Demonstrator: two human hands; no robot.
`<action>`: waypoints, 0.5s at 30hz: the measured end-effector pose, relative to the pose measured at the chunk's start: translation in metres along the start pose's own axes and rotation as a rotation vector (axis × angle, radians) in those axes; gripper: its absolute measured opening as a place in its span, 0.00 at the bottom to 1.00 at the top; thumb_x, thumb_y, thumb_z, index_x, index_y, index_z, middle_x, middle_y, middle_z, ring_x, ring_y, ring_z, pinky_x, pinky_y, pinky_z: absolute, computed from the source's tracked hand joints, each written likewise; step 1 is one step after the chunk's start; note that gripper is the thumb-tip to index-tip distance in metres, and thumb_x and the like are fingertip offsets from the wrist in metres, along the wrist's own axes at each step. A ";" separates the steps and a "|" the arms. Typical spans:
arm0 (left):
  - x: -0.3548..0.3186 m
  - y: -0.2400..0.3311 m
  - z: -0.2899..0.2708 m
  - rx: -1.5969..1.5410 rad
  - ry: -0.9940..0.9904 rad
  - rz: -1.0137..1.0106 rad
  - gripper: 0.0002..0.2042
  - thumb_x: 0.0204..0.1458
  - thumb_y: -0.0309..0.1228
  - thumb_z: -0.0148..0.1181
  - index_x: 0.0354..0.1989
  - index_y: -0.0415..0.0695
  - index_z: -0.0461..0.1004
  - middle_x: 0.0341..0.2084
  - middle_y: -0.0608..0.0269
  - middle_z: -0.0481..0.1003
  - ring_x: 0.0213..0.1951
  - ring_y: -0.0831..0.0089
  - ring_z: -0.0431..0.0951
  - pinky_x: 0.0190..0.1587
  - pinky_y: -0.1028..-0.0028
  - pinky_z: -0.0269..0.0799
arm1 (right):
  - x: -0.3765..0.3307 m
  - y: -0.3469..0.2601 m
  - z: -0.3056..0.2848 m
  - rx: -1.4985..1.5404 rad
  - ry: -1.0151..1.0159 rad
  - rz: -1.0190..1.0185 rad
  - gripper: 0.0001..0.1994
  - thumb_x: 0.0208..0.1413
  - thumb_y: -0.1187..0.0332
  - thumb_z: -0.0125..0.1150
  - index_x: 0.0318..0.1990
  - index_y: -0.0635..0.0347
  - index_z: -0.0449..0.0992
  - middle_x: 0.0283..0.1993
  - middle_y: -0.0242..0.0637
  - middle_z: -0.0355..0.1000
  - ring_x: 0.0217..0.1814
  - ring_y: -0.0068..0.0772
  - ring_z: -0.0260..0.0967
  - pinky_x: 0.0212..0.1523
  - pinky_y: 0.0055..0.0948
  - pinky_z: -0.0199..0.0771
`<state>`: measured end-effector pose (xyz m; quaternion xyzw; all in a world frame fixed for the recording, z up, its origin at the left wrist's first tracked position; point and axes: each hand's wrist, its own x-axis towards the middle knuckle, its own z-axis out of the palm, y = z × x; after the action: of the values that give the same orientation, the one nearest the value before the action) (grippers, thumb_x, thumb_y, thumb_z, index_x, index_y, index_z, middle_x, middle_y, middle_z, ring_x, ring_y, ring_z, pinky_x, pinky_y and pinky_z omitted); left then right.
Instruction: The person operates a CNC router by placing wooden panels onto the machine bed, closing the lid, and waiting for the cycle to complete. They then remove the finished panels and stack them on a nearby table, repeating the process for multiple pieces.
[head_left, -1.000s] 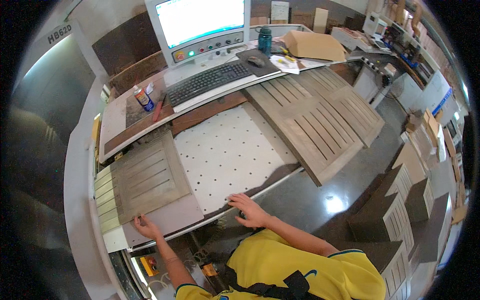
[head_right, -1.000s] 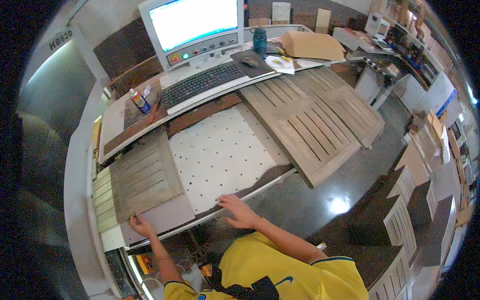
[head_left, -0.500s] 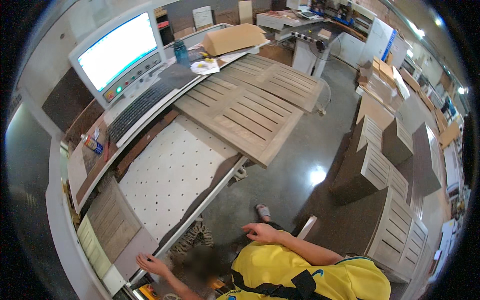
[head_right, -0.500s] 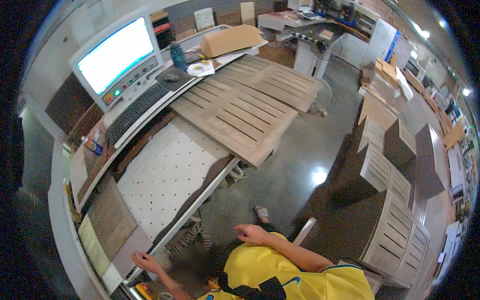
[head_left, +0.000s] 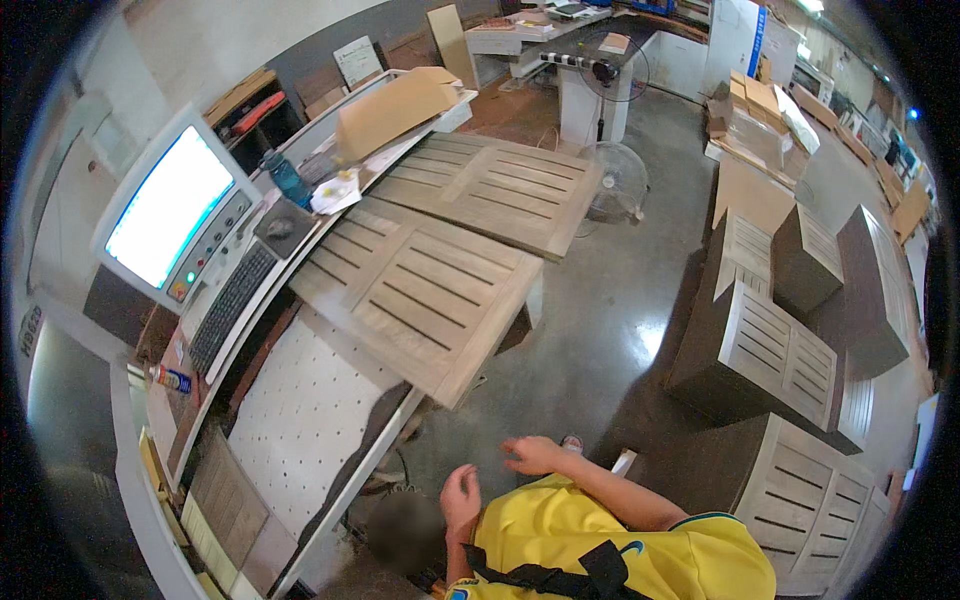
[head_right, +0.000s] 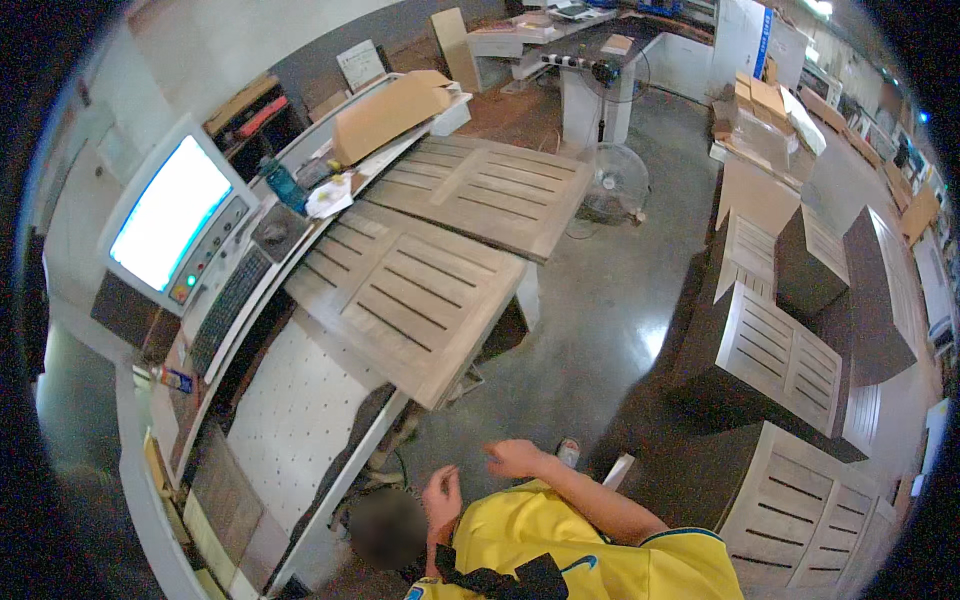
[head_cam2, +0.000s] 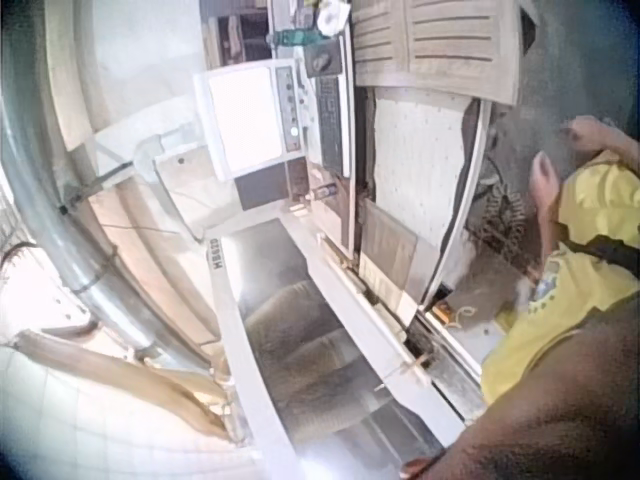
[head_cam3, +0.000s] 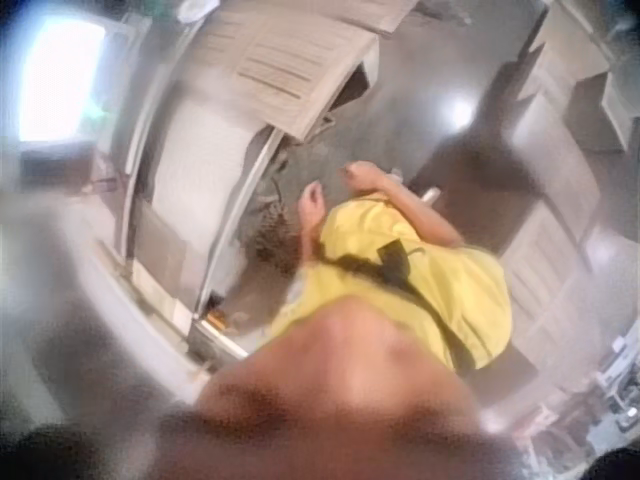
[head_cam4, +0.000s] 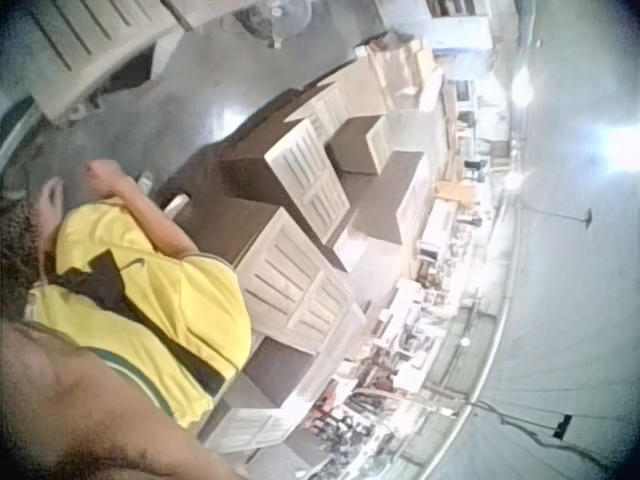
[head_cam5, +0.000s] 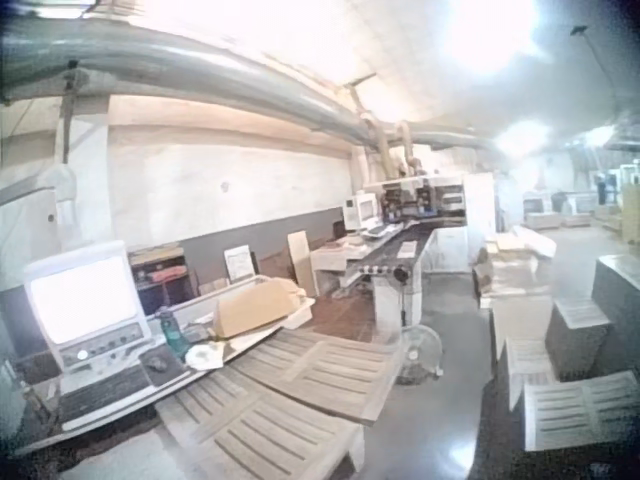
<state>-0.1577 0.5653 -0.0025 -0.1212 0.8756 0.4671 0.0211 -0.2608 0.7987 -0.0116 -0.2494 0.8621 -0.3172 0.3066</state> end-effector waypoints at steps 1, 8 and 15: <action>0.014 0.024 0.014 0.063 -0.028 0.139 0.13 0.69 0.33 0.60 0.55 0.40 0.81 0.49 0.54 0.84 0.53 0.55 0.84 0.57 0.58 0.78 | -0.006 0.011 -0.022 0.009 0.016 0.022 0.27 0.66 0.52 0.65 0.67 0.57 0.74 0.58 0.51 0.81 0.57 0.58 0.80 0.58 0.54 0.79; 0.119 0.204 0.094 0.149 -0.101 0.681 0.10 0.65 0.29 0.63 0.52 0.41 0.82 0.48 0.52 0.84 0.54 0.51 0.82 0.57 0.56 0.78 | -0.065 0.112 -0.118 0.016 0.204 0.255 0.31 0.65 0.51 0.65 0.68 0.64 0.73 0.63 0.56 0.78 0.65 0.58 0.76 0.61 0.52 0.78; 0.181 0.307 0.150 0.126 -0.142 0.856 0.10 0.62 0.28 0.65 0.50 0.41 0.82 0.49 0.55 0.83 0.54 0.53 0.81 0.59 0.57 0.75 | -0.129 0.193 -0.163 0.295 0.547 0.482 0.32 0.66 0.53 0.66 0.70 0.65 0.72 0.66 0.56 0.77 0.65 0.57 0.78 0.64 0.47 0.78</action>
<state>-0.4160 0.8181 0.1354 0.2867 0.8699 0.3867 -0.1072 -0.3296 1.0730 0.0007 0.1008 0.8909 -0.4116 0.1637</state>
